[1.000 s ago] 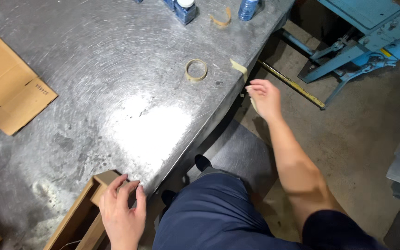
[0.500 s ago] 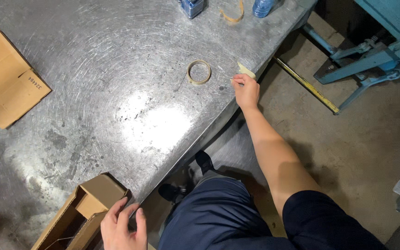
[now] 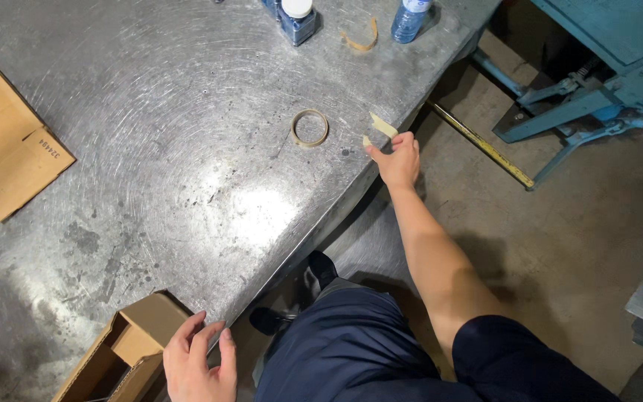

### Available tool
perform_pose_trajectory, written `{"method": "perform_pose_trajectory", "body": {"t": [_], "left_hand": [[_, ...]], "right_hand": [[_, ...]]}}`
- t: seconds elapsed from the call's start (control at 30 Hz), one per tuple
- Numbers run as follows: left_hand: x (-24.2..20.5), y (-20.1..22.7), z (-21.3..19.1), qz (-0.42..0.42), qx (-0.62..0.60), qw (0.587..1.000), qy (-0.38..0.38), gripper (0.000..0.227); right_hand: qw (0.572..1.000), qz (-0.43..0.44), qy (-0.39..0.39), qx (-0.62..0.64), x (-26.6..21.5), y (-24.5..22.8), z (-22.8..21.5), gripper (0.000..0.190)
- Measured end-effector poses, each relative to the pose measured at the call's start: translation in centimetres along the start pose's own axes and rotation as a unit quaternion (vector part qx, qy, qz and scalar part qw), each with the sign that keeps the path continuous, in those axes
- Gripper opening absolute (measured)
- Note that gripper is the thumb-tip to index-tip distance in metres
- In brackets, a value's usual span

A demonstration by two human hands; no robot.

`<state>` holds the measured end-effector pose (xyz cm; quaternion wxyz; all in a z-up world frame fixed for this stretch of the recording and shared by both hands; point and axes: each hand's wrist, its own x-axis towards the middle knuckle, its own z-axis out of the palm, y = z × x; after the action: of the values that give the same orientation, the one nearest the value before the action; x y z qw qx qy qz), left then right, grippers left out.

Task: The person assembles small cardboard boxes, places plastic bottles and boxes of product into them, and seals the boxes using pre-cut strips of tape.

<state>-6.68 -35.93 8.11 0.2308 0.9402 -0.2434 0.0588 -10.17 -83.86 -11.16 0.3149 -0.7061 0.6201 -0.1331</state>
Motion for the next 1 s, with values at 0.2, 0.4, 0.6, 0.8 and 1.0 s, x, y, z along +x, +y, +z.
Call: {"method": "perform_pose_trajectory", "body": {"t": [0.2,0.4,0.6,0.8,1.0], "left_hand": [[0.4,0.1,0.3,0.004,-0.001,1.0,-0.026,0.008],[1.0,0.0,0.8,0.038,-0.012,0.998,-0.044,0.009],[0.9,0.1,0.8,0.047,-0.013,0.998,-0.049,0.01],[0.3,0.1,0.3,0.025,-0.011,0.999,-0.034,0.009],[-0.1,0.0,0.3,0.01,-0.008,0.999,-0.035,0.01]], "right_hand": [[0.993,0.064,-0.088,0.033,-1.7,1.7,-2.2,0.043],[0.982,0.021,-0.118,0.145,-1.0,1.4,-1.7,0.021],[0.989,-0.009,-0.078,0.126,0.8,-0.3,0.0,0.012],[0.995,-0.071,-0.002,0.074,2.4,1.2,2.8,0.011],[0.986,-0.004,-0.026,0.164,1.3,-0.2,1.5,0.017]]}}
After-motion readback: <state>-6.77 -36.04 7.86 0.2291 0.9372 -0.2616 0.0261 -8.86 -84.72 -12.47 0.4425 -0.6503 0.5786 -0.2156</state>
